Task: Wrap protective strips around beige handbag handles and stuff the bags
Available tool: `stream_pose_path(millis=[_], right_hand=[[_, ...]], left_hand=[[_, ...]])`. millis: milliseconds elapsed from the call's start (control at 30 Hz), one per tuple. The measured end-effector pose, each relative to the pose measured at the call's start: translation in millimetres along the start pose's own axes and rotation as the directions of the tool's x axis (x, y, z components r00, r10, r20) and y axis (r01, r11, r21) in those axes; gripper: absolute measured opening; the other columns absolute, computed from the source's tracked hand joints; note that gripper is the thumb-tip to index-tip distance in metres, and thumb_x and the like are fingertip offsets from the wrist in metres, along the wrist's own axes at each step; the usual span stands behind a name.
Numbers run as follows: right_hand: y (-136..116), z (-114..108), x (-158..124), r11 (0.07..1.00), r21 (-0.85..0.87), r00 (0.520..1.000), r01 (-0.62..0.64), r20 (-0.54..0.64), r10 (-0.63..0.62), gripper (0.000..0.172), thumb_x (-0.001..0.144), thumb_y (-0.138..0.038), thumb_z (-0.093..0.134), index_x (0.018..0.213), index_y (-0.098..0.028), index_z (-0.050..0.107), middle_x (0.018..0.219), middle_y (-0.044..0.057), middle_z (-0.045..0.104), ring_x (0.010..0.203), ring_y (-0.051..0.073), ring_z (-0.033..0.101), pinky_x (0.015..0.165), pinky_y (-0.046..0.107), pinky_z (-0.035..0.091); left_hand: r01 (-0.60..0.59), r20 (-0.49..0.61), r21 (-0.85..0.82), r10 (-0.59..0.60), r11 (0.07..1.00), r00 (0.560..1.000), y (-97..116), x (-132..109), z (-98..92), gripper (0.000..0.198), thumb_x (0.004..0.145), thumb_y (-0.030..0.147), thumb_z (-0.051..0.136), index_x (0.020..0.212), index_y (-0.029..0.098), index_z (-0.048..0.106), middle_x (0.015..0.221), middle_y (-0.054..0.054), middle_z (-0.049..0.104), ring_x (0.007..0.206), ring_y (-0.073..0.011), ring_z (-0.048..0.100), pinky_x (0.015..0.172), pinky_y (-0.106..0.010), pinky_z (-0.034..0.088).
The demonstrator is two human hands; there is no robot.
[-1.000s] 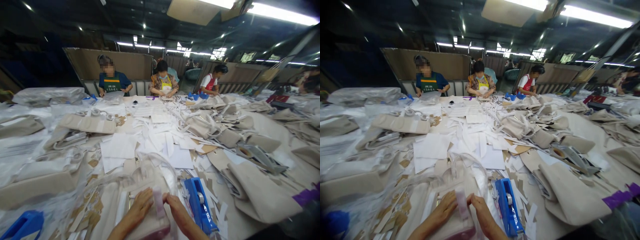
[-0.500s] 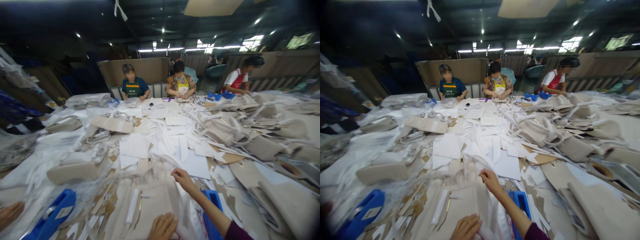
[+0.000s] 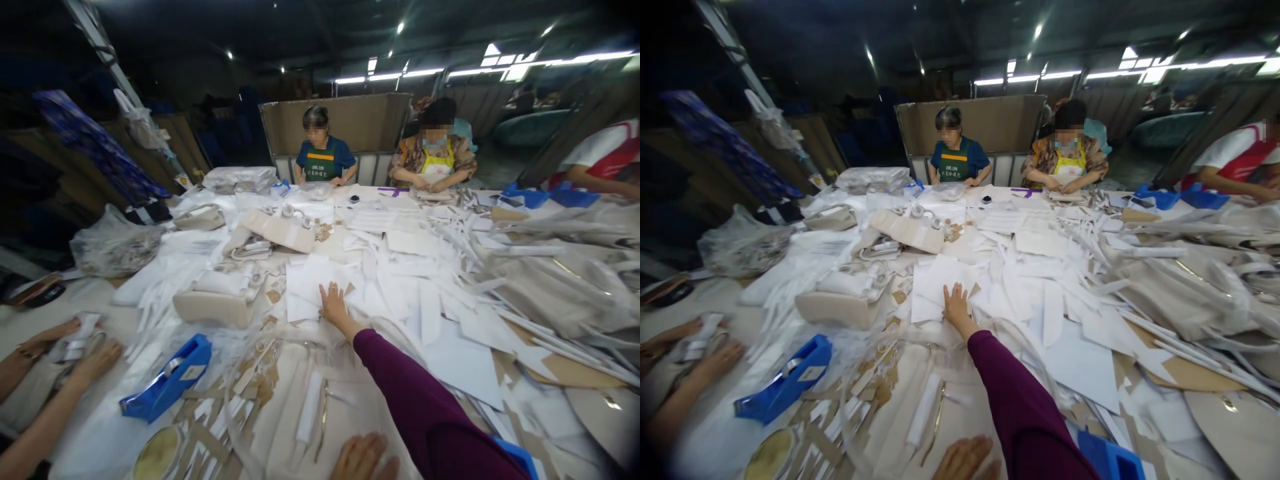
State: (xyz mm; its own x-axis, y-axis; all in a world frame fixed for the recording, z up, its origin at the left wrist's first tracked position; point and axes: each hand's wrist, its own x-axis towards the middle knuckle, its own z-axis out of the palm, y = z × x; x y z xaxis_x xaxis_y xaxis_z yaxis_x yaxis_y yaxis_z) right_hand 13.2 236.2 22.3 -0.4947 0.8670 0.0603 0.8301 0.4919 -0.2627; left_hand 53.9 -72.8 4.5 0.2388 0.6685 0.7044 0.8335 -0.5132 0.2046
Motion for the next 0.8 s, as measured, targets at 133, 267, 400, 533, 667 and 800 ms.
stream_pose_path(millis=[133,267,400,533,667,800], right_hand=[[6.4,13.1,0.6,0.993,-0.102,0.995,0.058,0.092,-0.049,0.060,0.089,-0.015,0.041,0.146,-0.011,0.025,0.143,0.027,0.035,0.130,0.037,0.035,0.098,0.053,0.033],[13.4,-7.1,12.5,0.994,-0.082,0.989,0.075,0.133,-0.064,0.052,0.091,-0.008,0.026,0.142,-0.013,0.037,0.124,0.022,0.054,0.115,0.030,0.049,0.088,0.044,0.042],[19.0,-62.1,12.0,0.997,-0.077,1.000,0.028,-0.006,-0.029,0.050,0.093,-0.010,0.024,0.141,-0.013,0.036,0.128,0.019,0.052,0.113,0.029,0.046,0.088,0.044,0.041],[16.4,-132.8,-65.3,0.988,-0.066,0.942,0.142,-0.297,-0.156,0.048,0.093,-0.010,0.028,0.139,-0.016,0.040,0.140,0.009,0.046,0.113,0.026,0.041,0.091,0.041,0.039],[10.4,-179.1,-187.2,0.954,-0.041,0.925,0.298,-0.236,-0.299,0.047,0.091,-0.008,0.034,0.136,-0.019,0.044,0.134,0.005,0.053,0.106,0.024,0.044,0.087,0.039,0.042],[5.8,-179.0,-275.4,0.966,-0.013,0.959,0.257,-0.120,-0.256,0.044,0.090,-0.006,0.037,0.130,-0.017,0.050,0.129,0.006,0.058,0.098,0.023,0.045,0.081,0.037,0.042]], left_hand=[[0.518,0.421,0.126,-0.518,0.846,0.745,-49.2,27.6,-72.2,0.050,0.087,0.030,0.048,0.134,0.016,0.042,0.122,-0.015,0.058,0.113,-0.0254,0.053,0.094,-0.037,0.044],[0.696,0.642,0.335,-0.694,0.635,0.325,-76.8,59.3,-99.1,0.055,0.076,0.032,0.063,0.124,0.009,0.049,0.113,-0.015,0.056,0.110,-0.0292,0.051,0.095,-0.040,0.042],[0.627,0.650,0.471,-0.725,0.620,0.229,-77.8,66.3,-84.2,0.053,0.072,0.024,0.064,0.121,0.011,0.049,0.119,-0.015,0.050,0.111,-0.0296,0.049,0.091,-0.037,0.042],[0.678,0.635,0.462,-0.747,0.572,0.198,-84.0,55.4,-76.1,0.049,0.071,0.013,0.055,0.119,0.011,0.047,0.115,-0.016,0.053,0.110,-0.0289,0.051,0.089,-0.035,0.042],[0.905,0.511,0.142,-0.813,0.400,0.280,-93.6,45.2,-86.3,0.047,0.065,0.010,0.052,0.112,0.013,0.050,0.110,-0.013,0.056,0.106,-0.0249,0.054,0.090,-0.034,0.042],[0.944,0.427,-0.303,-0.868,0.129,0.255,-87.4,34.4,-113.1,0.037,0.062,0.019,0.057,0.099,0.016,0.053,0.086,-0.003,0.058,0.080,-0.0194,0.057,0.075,-0.032,0.046]])
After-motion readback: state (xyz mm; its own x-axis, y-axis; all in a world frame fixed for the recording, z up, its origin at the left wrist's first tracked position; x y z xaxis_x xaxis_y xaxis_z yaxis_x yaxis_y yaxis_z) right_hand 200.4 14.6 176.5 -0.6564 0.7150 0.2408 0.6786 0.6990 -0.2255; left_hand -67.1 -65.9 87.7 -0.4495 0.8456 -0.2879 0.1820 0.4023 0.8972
